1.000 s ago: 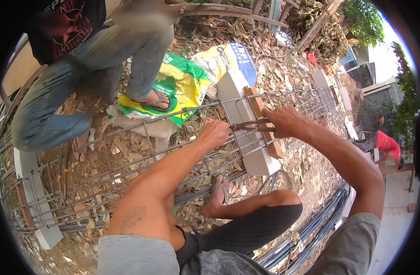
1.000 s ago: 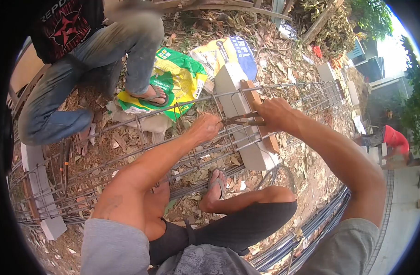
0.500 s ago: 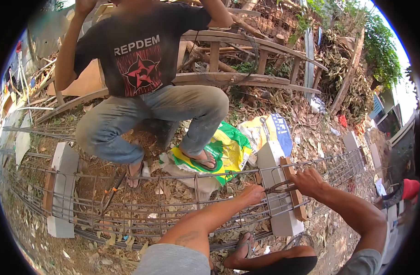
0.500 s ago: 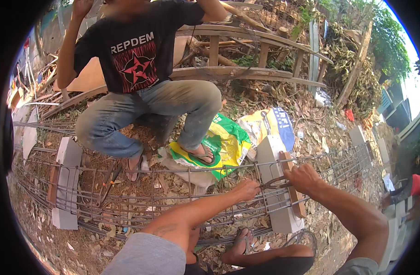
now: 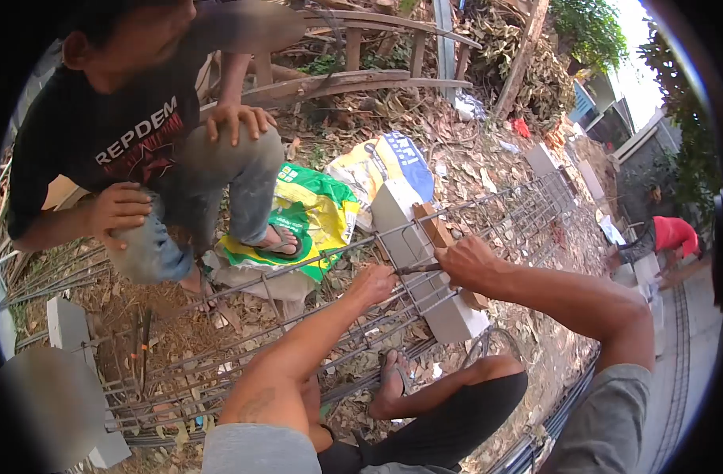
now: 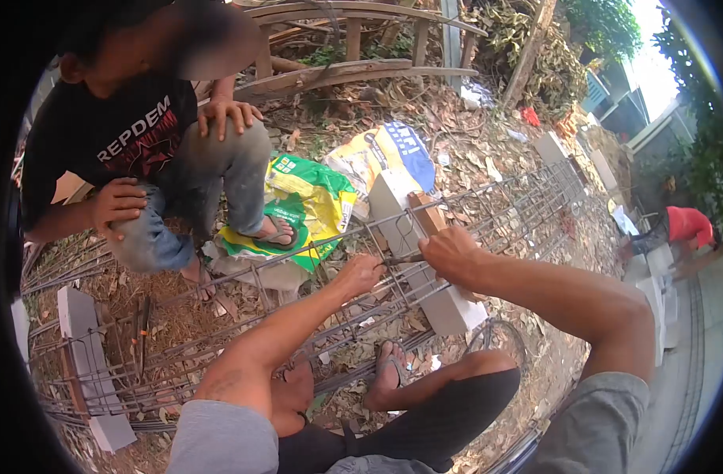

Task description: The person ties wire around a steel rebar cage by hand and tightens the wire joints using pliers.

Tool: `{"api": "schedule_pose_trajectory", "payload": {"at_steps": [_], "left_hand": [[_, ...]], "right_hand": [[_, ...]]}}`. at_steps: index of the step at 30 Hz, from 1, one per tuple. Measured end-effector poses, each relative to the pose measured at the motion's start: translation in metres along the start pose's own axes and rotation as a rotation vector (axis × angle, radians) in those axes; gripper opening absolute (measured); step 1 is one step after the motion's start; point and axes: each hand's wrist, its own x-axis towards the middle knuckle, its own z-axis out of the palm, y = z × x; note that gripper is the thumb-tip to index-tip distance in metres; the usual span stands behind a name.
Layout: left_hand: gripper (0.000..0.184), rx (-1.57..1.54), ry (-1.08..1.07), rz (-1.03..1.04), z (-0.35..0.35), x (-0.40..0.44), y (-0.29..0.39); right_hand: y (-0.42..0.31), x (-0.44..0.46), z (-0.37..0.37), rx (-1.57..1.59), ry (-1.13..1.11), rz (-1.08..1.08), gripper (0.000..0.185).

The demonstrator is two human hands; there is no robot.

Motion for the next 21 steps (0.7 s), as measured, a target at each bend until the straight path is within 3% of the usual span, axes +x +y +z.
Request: {"api": "schedule_pose_trajectory", "payload": {"at_steps": [1, 3, 5, 7, 9, 11, 14, 16, 19, 20, 21], "left_hand": [[0.033, -0.012, 0.004, 0.015, -0.005, 0.000, 0.004], [0.033, -0.015, 0.004, 0.014, -0.008, -0.005, 0.008], [0.033, 0.007, 0.015, 0.019, -0.011, -0.006, 0.008], [0.031, -0.022, -0.019, 0.016, -0.011, -0.003, 0.011], [0.030, -0.039, -0.049, -0.009, -0.011, -0.002, 0.011], [0.030, -0.032, -0.038, -0.021, -0.015, 0.000, 0.013], [0.031, -0.066, -0.067, -0.087, -0.018, -0.004, 0.016], [0.030, -0.046, -0.075, -0.074, -0.014, -0.005, 0.008], [0.029, -0.018, -0.093, -0.050, -0.016, -0.002, 0.011], [0.029, -0.091, -0.117, -0.125, -0.019, -0.004, 0.019], [0.029, -0.054, -0.114, -0.075, -0.019, -0.003, 0.018]], "right_hand": [[0.005, 0.006, 0.021, -0.063, 0.061, -0.044, 0.025], [0.016, 0.010, 0.028, 0.115, 0.019, -0.037, 0.026], [0.034, 0.022, 0.023, 0.664, -0.565, 0.038, 0.025], [0.048, 0.040, 0.055, 1.021, -0.733, 0.217, 0.023], [0.038, 0.009, -0.001, 0.550, -0.469, -0.033, 0.036], [0.024, -0.001, 0.011, 0.144, 0.087, -0.156, 0.024], [0.014, 0.000, 0.038, -0.406, 0.560, -0.172, 0.014], [0.011, -0.003, 0.038, -0.424, 0.510, -0.178, 0.015], [0.006, -0.006, 0.028, -0.240, 0.260, -0.107, 0.023], [0.007, -0.005, 0.023, -0.213, 0.203, -0.095, 0.028], [0.020, 0.010, 0.033, 0.098, -0.030, 0.001, 0.034]]}}
